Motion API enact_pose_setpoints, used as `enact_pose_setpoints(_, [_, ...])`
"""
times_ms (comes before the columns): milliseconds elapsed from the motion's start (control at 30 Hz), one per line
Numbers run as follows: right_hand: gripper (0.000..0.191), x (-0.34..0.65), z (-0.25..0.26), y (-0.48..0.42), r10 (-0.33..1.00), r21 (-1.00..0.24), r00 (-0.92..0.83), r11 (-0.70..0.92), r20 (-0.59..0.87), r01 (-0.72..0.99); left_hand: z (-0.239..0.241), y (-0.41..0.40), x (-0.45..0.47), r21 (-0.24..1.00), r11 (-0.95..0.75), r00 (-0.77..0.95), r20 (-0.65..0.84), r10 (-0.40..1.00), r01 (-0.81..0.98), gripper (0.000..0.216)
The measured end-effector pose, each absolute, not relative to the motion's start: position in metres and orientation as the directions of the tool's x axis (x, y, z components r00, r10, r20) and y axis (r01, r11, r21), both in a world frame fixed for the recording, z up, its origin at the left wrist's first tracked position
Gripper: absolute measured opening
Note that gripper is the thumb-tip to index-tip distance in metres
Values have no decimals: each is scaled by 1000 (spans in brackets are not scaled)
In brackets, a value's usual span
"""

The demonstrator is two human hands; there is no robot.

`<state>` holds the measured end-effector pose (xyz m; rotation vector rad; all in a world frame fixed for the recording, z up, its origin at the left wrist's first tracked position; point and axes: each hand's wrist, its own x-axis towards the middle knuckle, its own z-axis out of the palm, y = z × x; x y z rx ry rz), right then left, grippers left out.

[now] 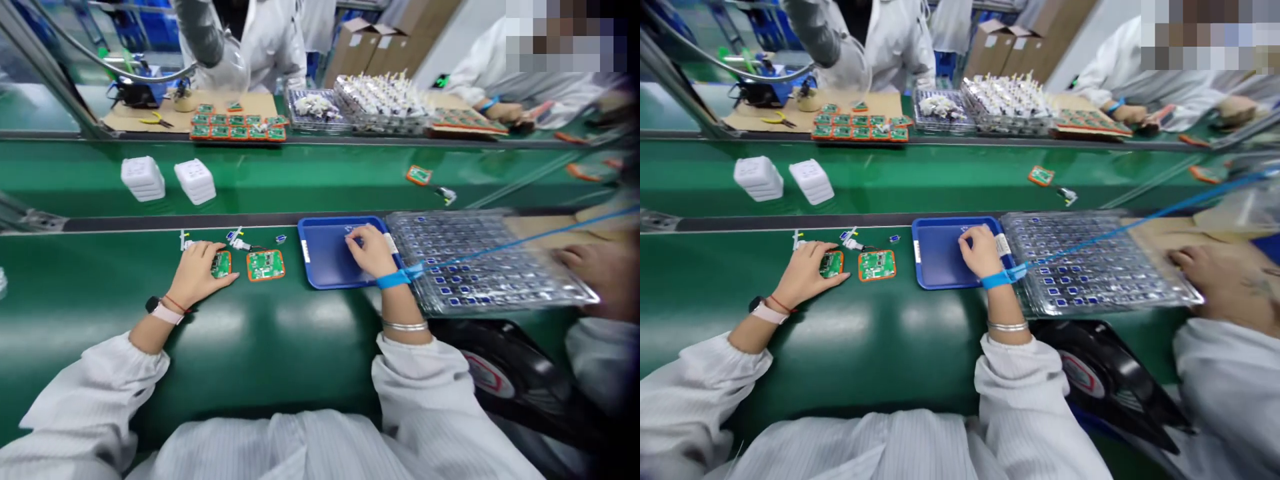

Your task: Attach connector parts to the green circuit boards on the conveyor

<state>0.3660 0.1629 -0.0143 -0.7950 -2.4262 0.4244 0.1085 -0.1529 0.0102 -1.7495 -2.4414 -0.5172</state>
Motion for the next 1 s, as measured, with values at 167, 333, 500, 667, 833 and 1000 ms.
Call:
enact_pose_setpoints(167, [8, 364, -20, 171, 681, -426, -624, 730, 384, 535, 15, -149, 110, 170, 322, -363, 351, 863, 931, 58])
enact_pose_setpoints(333, [10, 360, -27, 180, 714, -446, -590, 699, 377, 560, 17, -141, 128, 208, 166, -244, 441, 864, 964, 33])
enact_pose_setpoints(500, [12, 357, -28, 180, 697, -438, -621, 713, 358, 548, 17, -110, 153, 210, 127, -192, 326, 926, 969, 43])
enact_pose_setpoints(667, [14, 360, -29, 183, 666, -427, -643, 742, 379, 518, 21, -98, 160, 206, 146, -200, 271, 942, 967, 53])
enact_pose_setpoints(833, [14, 350, -18, 170, 641, -463, -601, 764, 477, 448, 16, -106, 161, 248, 167, -225, 228, 947, 954, 56])
enact_pose_setpoints(1000, [14, 317, 8, 78, 500, -630, -708, 770, 499, 99, 11, -103, 153, 348, 103, -194, 238, 952, 932, 54])
